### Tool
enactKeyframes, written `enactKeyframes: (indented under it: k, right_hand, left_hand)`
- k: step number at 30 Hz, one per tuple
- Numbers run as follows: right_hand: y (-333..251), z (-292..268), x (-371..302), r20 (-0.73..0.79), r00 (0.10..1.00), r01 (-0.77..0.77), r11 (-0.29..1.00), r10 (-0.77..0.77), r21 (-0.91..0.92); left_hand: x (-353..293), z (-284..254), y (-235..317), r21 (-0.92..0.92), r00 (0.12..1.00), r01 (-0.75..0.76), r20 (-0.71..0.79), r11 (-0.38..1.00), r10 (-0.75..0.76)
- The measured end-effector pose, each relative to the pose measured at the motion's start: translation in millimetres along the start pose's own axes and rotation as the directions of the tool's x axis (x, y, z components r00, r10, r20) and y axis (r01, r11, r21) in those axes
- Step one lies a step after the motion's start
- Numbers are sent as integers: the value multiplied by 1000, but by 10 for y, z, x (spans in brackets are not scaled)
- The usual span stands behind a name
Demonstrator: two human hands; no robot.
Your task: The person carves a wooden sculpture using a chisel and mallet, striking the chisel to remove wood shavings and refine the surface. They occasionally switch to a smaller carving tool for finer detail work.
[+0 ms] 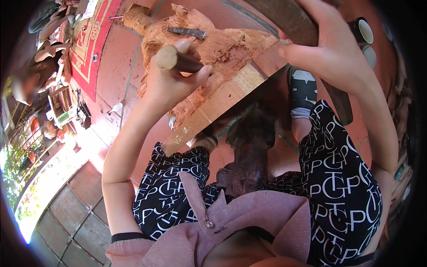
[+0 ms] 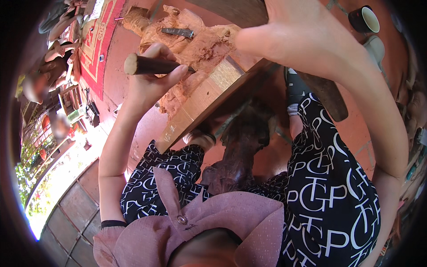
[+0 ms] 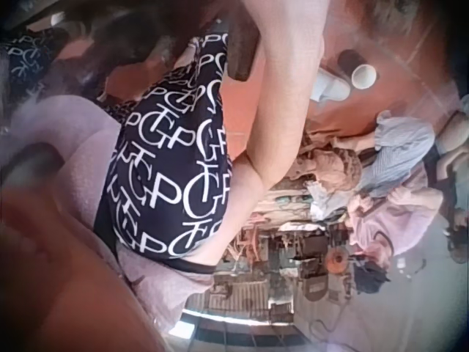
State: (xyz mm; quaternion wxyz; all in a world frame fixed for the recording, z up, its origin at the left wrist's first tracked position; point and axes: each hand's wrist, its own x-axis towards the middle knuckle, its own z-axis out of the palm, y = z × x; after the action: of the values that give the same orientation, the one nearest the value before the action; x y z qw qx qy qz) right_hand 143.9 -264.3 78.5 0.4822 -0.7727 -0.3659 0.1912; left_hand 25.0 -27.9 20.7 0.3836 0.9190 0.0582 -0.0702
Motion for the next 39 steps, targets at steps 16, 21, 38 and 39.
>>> enactKeyframes:
  k: [16,21,38,39]
  right_hand:
    - [-140,-162,56,273,935,347,746,-227,-568]
    - [261,-107,109,217,947,306,873,-237,-381]
    - [721,151,-108,275,868,-496,757,414,426]
    - [720,152,-109,276,870,-491,764,408,418]
  left_hand:
    - [-110,109,-158,-169,996,87,14,982,-85]
    - [-24,104,-111,-69,988,-156,-7,985,156]
    - [-366,-313,-413,-686,965,106,-105,720,-242]
    - [-372,-316,-387,-660,968,120,-88,741,-235]
